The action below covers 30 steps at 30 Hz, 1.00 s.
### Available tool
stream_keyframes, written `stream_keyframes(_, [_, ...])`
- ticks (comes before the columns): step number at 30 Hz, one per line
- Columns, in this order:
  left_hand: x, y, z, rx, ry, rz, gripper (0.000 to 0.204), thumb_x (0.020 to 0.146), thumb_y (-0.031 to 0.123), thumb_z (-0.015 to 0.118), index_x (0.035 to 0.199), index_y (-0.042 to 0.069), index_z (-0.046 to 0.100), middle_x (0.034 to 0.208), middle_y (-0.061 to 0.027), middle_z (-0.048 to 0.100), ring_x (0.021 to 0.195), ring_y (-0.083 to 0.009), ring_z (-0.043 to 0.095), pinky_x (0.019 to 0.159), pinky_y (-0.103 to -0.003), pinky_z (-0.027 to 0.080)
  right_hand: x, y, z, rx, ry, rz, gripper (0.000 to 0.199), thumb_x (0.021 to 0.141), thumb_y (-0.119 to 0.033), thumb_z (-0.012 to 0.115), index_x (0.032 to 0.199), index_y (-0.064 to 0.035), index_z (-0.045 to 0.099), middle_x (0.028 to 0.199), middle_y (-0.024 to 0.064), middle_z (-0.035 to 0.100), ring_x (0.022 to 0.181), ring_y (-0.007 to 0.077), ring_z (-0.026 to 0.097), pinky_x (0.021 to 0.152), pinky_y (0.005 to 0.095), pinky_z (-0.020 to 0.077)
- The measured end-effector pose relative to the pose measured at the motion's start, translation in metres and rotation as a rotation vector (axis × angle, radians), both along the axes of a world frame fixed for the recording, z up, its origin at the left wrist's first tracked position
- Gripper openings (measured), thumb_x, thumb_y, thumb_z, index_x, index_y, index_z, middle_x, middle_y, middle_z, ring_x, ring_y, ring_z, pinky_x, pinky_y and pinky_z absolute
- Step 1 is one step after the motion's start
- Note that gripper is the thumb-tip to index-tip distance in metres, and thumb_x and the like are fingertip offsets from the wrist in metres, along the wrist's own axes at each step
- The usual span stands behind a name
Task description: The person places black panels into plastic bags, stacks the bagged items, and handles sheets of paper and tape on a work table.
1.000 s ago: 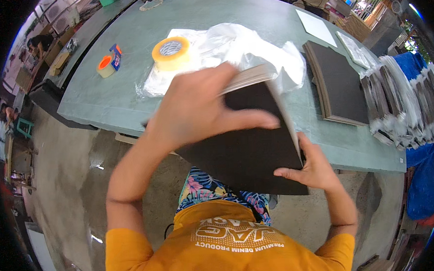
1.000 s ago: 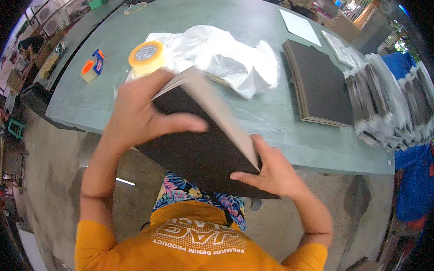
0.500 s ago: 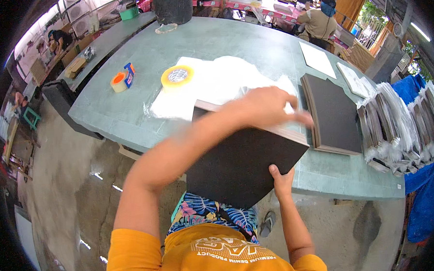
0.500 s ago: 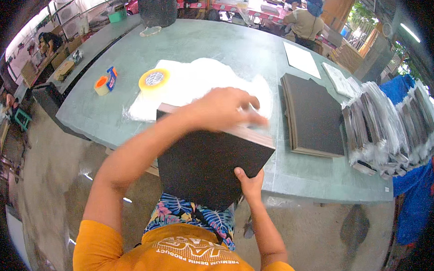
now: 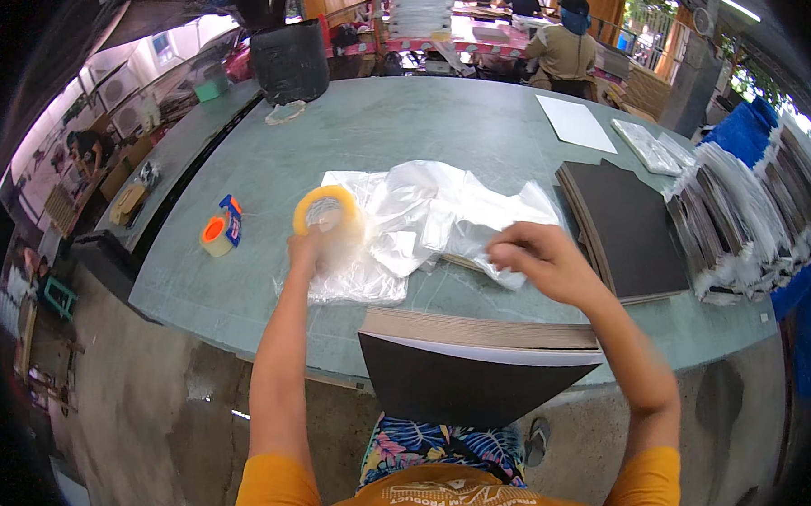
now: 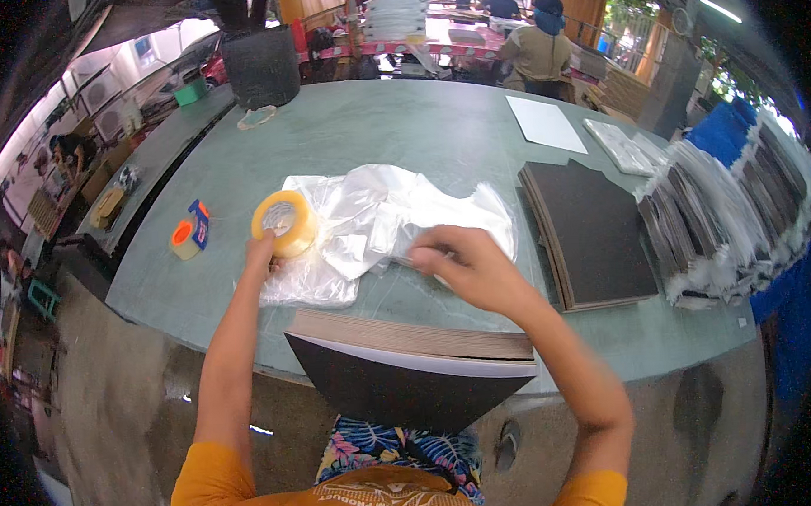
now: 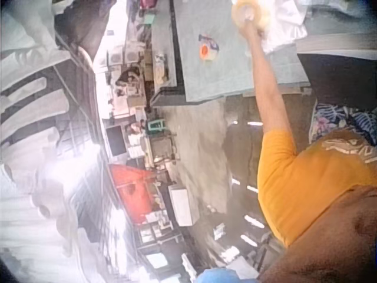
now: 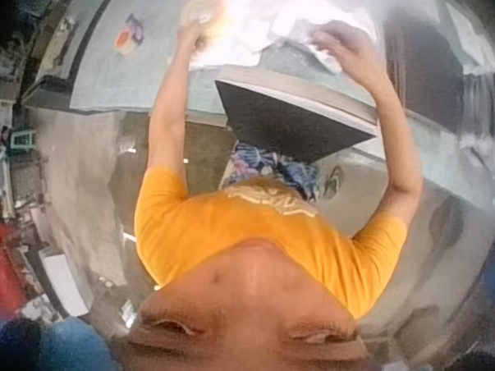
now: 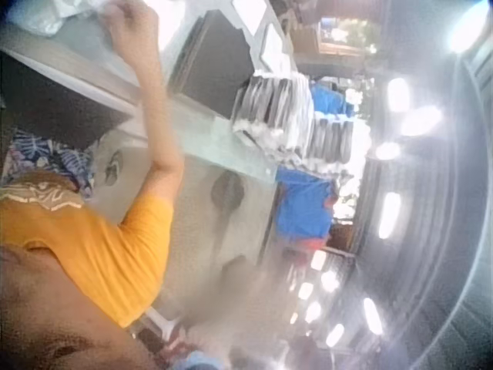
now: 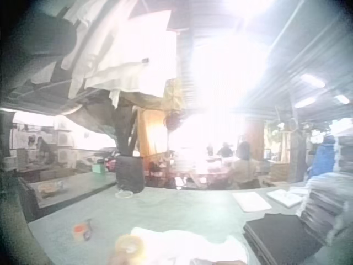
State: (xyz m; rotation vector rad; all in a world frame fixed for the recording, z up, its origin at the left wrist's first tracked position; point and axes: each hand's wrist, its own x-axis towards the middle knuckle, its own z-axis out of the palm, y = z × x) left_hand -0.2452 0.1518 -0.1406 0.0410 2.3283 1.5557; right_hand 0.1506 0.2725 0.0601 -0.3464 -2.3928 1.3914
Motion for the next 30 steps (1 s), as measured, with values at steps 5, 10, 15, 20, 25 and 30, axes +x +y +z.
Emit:
stream_keyframes(5, [0.037, -0.027, 0.048, 0.396, 0.085, -0.14, 0.027, 0.078, 0.033, 0.047, 0.079, 0.006, 0.047, 0.051, -0.005, 0.046, 0.031, -0.0088, 0.035, 0.027, -0.024, 0.023, -0.017, -0.071, -0.002, 0.832, -0.318, 0.29, 0.074, 0.063, -0.039, 0.068, 0.118, -0.0005, 0.038, 0.106, 0.021, 0.051, 0.095, 0.0314, 0.053, 0.077, 0.0404, 0.0439])
stream_keyframes(10, [0.046, -0.06, 0.106, 0.618, -0.009, -0.305, 0.025, 0.078, 0.03, 0.046, 0.083, 0.006, 0.048, 0.057, -0.003, 0.048, 0.033, -0.0066, 0.036, 0.026, -0.022, 0.023, -0.053, -0.046, 0.009, 0.569, -0.798, 0.359, 0.078, 0.063, -0.034, 0.069, 0.122, 0.0011, 0.031, 0.104, 0.0232, 0.051, 0.099, 0.0345, 0.05, 0.078, 0.0406, 0.0427])
stream_keyframes(15, [0.123, -0.04, 0.153, 0.763, 0.297, -0.258, 0.016, 0.08, 0.015, 0.047, 0.092, 0.004, 0.045, 0.063, -0.004, 0.051, 0.039, -0.0055, 0.04, 0.032, -0.02, 0.03, -0.105, -0.052, -0.036, 0.245, 0.04, -0.126, 0.08, 0.067, -0.043, 0.066, 0.119, 0.0072, 0.032, 0.104, 0.0244, 0.052, 0.098, 0.0295, 0.052, 0.082, 0.0352, 0.0413])
stream_keyframes(20, [0.144, -0.062, 0.159, 0.462, 0.548, -0.52, 0.019, 0.081, 0.015, 0.049, 0.095, 0.002, 0.047, 0.066, -0.004, 0.052, 0.057, -0.0088, 0.05, 0.049, -0.021, 0.04, -0.102, -0.047, 0.003, -0.166, 0.023, -0.154, 0.065, 0.068, -0.039, 0.067, 0.106, 0.0092, 0.045, 0.085, 0.0182, 0.058, 0.067, 0.0186, 0.061, 0.053, 0.0256, 0.0484])
stream_keyframes(25, [0.135, -0.077, 0.169, 0.65, 0.114, -0.681, 0.031, 0.076, 0.025, 0.058, 0.092, -0.001, 0.051, 0.073, -0.0037, 0.055, 0.064, -0.0089, 0.051, 0.058, -0.02, 0.041, -0.087, -0.046, 0.004, -0.228, 0.129, -0.06, 0.057, 0.064, -0.038, 0.07, 0.092, 0.0084, 0.053, 0.076, 0.0166, 0.06, 0.066, 0.0194, 0.061, 0.054, 0.0267, 0.0479])
stream_keyframes(30, [0.132, -0.103, 0.183, 0.414, 0.508, -0.946, 0.06, 0.059, 0.033, 0.073, 0.098, -0.007, 0.052, 0.088, -0.0063, 0.058, 0.079, -0.0115, 0.053, 0.068, -0.025, 0.043, -0.068, -0.044, 0.009, 0.21, -0.021, 0.184, 0.057, 0.059, -0.039, 0.071, 0.085, 0.0097, 0.055, 0.073, 0.0176, 0.061, 0.065, 0.0228, 0.061, 0.062, 0.0283, 0.0475])
